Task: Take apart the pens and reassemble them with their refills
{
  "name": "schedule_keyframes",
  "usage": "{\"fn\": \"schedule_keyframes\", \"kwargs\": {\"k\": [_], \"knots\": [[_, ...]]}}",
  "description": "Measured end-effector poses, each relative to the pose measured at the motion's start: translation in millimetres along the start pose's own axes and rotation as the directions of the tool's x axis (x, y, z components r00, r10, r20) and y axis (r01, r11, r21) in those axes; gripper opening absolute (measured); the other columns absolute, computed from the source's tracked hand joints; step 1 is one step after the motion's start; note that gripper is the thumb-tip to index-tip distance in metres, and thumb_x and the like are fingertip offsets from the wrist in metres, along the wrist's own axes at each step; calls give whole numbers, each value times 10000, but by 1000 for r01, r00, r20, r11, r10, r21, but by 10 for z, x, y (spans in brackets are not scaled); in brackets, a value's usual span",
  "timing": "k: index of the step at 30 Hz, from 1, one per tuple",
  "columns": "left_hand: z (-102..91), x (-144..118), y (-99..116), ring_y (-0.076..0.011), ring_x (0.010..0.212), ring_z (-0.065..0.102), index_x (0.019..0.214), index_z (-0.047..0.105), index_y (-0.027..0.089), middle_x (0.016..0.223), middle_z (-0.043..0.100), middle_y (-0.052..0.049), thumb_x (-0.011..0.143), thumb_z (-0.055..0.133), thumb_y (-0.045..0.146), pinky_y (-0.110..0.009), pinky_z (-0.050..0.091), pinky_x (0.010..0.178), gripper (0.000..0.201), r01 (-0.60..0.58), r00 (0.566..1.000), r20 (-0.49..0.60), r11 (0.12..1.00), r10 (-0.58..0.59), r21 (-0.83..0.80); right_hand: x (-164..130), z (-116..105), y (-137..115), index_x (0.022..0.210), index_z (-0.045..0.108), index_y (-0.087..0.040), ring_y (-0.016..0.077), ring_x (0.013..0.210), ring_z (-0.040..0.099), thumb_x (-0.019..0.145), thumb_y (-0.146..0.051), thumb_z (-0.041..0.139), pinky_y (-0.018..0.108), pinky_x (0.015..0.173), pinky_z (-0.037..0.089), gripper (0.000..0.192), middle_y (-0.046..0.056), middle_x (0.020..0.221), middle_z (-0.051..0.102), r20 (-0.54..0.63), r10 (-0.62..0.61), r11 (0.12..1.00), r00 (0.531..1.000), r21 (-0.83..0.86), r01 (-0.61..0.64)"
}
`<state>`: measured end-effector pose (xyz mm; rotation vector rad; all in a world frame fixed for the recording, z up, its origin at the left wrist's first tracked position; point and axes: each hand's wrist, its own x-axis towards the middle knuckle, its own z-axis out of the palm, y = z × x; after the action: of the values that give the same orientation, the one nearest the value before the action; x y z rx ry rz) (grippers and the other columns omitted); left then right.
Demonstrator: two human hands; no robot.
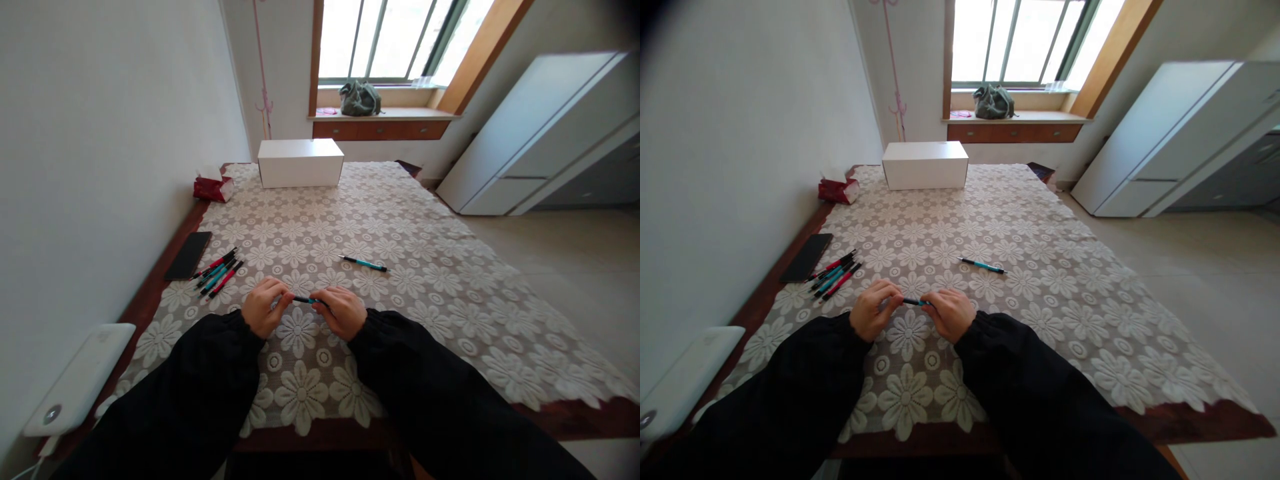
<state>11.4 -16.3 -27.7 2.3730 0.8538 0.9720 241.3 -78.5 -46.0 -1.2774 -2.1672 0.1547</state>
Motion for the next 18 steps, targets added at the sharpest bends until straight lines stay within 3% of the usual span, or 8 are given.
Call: {"fn": "schedule_keyframes", "kwargs": {"k": [3, 5, 7, 11, 15, 18], "knots": [[5, -10, 10, -224, 977, 662, 993, 656, 218, 974, 723, -64, 958, 579, 275, -379, 530, 890, 102, -41, 999, -20, 998, 40, -43, -8, 7, -4, 1041, 654, -209, 183, 738, 654, 1049, -314, 445, 317, 735, 463, 234, 49, 835, 725, -13, 21, 1000, 1000, -17, -21], [5, -19, 20, -230, 989, 664, 1067, 645, 220, 1009, 724, -65, 919, 645, 284, -386, 531, 893, 161, -37, 999, -29, 998, 36, -45, -11, 11, -6, 1042, 656, -209, 184, 735, 648, 1051, -315, 438, 318, 736, 463, 243, 51, 828, 722, -13, 26, 999, 1000, -19, -27], [6, -23, 14, -238, 974, 663, 1033, 648, 215, 990, 723, -67, 908, 672, 326, -394, 528, 885, 169, -18, 999, -29, 999, 17, -30, -12, 11, -6, 1043, 657, -207, 185, 735, 645, 1051, -314, 438, 318, 733, 462, 243, 53, 832, 723, -7, 19, 1000, 1000, -14, -19], [21, -16, -33, -225, 935, 656, 886, 652, 216, 912, 715, -62, 988, 551, 313, -382, 523, 871, 173, -20, 1000, -12, 1000, 20, -21, -6, 3, -1, 1048, 660, -202, 184, 753, 653, 1054, -321, 444, 314, 736, 463, 246, 58, 863, 732, -6, 5, 1000, 1000, -6, -5], [23, -23, -26, -220, 1009, 655, 1049, 655, 220, 1015, 720, -66, 965, 582, 263, -371, 526, 910, 119, -56, 998, -10, 997, 55, -48, 1, -10, -2, 1047, 667, -205, 176, 740, 645, 1058, -326, 438, 306, 729, 461, 259, 53, 841, 724, 2, 4, 1000, 1000, -17, -4], [10, -28, -1, -234, 986, 663, 1065, 642, 212, 1006, 720, -70, 924, 650, 346, -382, 531, 891, 195, -31, 999, -24, 999, 31, -26, 3, -16, -5, 1046, 673, -207, 174, 741, 643, 1061, -328, 434, 303, 726, 463, 268, 55, 842, 723, 0, 6, 1000, 1000, -19, -6]]}}
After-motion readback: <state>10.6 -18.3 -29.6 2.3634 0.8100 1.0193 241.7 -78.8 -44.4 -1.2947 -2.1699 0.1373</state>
